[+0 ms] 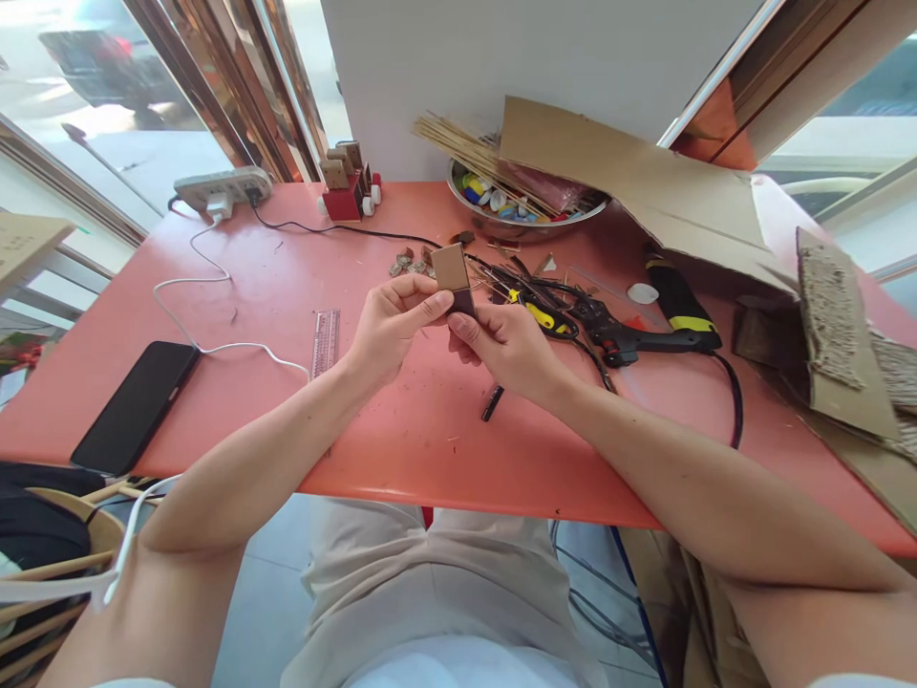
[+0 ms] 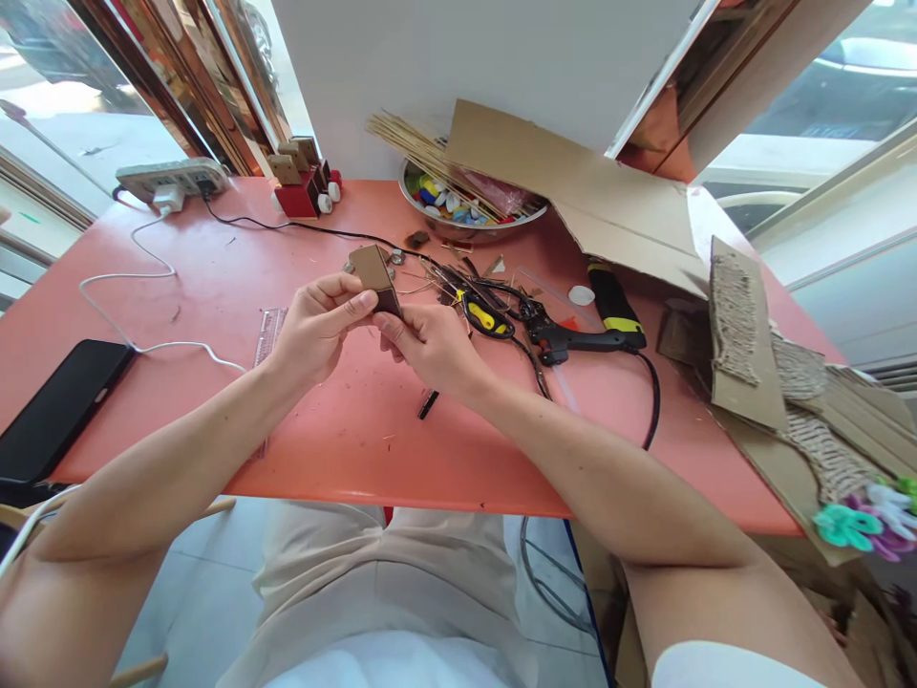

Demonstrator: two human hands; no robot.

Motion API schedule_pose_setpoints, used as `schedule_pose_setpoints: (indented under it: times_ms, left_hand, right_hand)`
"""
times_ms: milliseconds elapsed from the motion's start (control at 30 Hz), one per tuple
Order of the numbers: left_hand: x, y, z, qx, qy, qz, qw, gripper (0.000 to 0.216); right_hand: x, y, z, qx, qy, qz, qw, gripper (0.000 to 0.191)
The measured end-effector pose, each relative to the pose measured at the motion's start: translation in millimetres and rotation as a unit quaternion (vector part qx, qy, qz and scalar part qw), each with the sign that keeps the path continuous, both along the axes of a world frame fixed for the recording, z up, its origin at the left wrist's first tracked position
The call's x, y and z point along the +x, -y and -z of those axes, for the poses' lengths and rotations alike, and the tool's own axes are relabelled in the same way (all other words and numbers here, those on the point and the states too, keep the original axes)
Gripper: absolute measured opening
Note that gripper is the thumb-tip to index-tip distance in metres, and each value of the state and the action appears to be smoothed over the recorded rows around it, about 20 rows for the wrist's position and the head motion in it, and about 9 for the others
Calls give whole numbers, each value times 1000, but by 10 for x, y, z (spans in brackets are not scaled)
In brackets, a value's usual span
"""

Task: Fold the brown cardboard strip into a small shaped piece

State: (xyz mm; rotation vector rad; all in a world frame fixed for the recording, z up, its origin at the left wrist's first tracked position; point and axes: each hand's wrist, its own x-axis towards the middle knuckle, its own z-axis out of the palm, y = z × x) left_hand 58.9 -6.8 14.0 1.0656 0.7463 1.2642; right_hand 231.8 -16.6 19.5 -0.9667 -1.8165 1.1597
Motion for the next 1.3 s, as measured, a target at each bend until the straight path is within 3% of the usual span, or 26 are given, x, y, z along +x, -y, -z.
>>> schedule_pose_setpoints:
  times_ms: [100, 300, 533, 733, 900, 1167, 1300]
  left_hand:
    - [1, -4, 2, 0, 2, -1, 1000, 58]
    - [10, -3, 28, -20, -8, -15, 1000, 62]
    - [7, -5, 14, -16, -4, -8, 1000, 57]
    - [29, 19, -10, -31, -4, -8, 999, 57]
    - [12, -17, 27, -28, -9, -21, 999, 56]
    - [29, 11, 3, -27, -6, -8, 1000, 56]
    - [5, -31, 58, -27, -2, -25, 999, 55]
  right_hand:
    - [2, -11, 1, -35, -6, -36, 999, 76]
    - [-10, 1, 35, 10, -2, 4, 1000, 77]
    - [-42, 2, 66, -83, -57, -41, 994, 84]
    - [-44, 46, 45, -57, -53, -20, 997, 83]
    - [5, -23, 10, -85, -46, -66, 993, 83]
    - [-16, 49, -4, 12, 31, 1, 999, 80]
    - [37, -41, -5, -36, 42, -37, 998, 78]
